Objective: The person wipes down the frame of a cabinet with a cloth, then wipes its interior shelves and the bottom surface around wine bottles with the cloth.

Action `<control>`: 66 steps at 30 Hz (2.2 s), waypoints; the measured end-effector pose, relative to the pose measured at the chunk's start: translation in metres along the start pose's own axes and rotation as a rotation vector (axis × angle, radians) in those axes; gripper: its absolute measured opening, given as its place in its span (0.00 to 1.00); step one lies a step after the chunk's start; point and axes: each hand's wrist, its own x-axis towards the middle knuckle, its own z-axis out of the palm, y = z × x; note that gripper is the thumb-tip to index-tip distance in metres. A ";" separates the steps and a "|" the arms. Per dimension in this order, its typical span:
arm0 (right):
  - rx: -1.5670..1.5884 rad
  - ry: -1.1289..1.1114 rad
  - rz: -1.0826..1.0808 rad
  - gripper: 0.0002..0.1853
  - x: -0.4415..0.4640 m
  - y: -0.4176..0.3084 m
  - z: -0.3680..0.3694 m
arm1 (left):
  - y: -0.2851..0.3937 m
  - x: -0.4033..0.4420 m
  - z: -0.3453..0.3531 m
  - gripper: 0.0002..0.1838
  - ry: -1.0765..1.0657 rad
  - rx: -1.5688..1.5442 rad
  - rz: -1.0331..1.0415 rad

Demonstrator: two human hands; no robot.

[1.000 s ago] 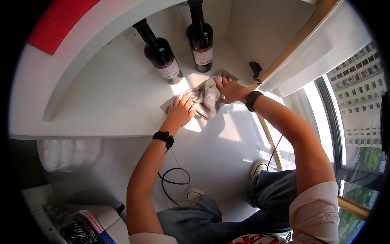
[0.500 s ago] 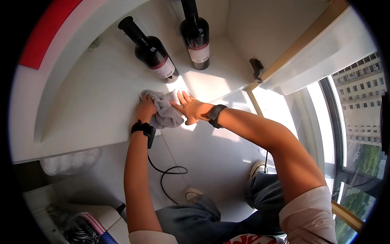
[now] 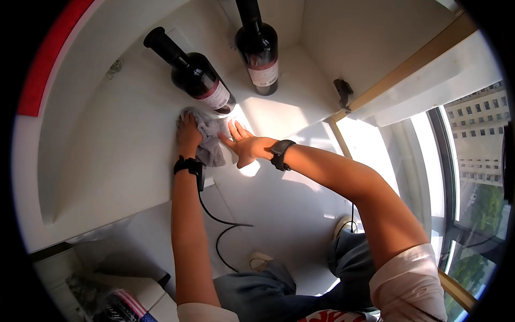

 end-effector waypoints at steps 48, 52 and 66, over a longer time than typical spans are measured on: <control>-0.264 0.009 0.084 0.46 0.007 0.003 0.007 | 0.065 -0.016 -0.046 0.13 -0.371 0.526 -0.210; -0.427 0.014 0.013 0.45 -0.001 0.019 0.006 | 0.066 -0.035 -0.036 0.17 -0.386 0.555 -0.101; -0.429 0.373 0.245 0.21 -0.084 0.126 -0.023 | 0.104 -0.100 -0.023 0.28 -0.135 0.051 0.480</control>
